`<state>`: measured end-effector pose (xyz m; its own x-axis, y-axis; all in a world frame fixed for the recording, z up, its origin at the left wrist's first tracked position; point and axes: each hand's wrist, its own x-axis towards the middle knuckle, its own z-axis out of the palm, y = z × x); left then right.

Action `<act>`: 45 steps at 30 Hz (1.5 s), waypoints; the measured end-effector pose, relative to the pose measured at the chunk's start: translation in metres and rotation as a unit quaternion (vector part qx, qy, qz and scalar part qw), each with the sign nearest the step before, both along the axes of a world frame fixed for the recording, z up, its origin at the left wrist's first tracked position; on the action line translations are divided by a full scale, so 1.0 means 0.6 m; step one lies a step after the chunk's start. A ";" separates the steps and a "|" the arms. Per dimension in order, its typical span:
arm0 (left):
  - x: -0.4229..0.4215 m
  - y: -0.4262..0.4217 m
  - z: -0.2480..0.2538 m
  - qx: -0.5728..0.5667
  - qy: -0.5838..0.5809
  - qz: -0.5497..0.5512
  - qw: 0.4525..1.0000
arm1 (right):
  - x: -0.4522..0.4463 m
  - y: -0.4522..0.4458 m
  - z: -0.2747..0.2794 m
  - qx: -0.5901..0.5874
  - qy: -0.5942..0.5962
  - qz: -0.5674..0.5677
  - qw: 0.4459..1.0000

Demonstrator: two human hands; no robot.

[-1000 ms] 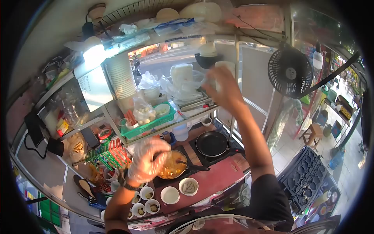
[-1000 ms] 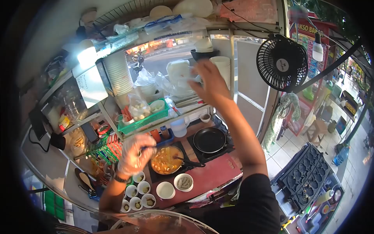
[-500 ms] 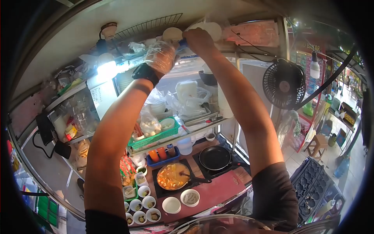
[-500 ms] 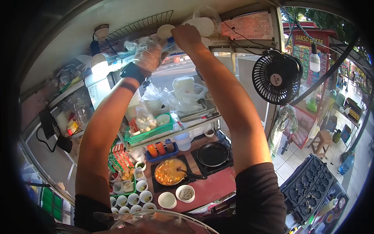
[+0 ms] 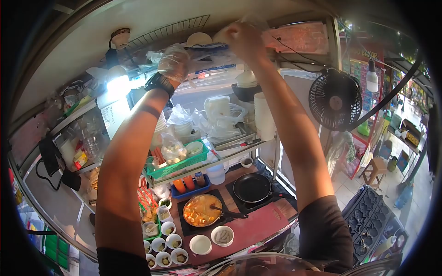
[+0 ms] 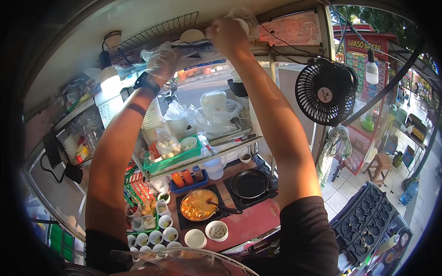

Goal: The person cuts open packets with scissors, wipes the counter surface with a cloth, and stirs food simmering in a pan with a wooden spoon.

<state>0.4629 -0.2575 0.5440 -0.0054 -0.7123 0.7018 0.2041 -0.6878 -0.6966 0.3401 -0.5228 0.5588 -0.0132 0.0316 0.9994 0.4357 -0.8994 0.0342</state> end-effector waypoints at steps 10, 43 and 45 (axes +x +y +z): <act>-0.096 0.001 -0.009 -0.034 0.214 -0.274 0.937 | 0.209 -0.116 0.074 -0.105 0.124 -0.182 0.970; -0.072 0.010 -0.027 -0.115 0.218 -0.377 0.893 | 0.274 -0.185 0.103 0.113 0.064 -0.036 0.991; -0.071 0.009 -0.028 -0.125 0.234 -0.364 0.893 | 0.250 -0.206 0.109 0.084 0.087 -0.054 0.991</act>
<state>0.4204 -0.2519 0.5272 -0.0676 -0.4605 0.8851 -0.6340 -0.6651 -0.3945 0.4902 -0.6466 0.6240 0.1534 -0.1442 0.9776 0.3225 -0.9278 -0.1874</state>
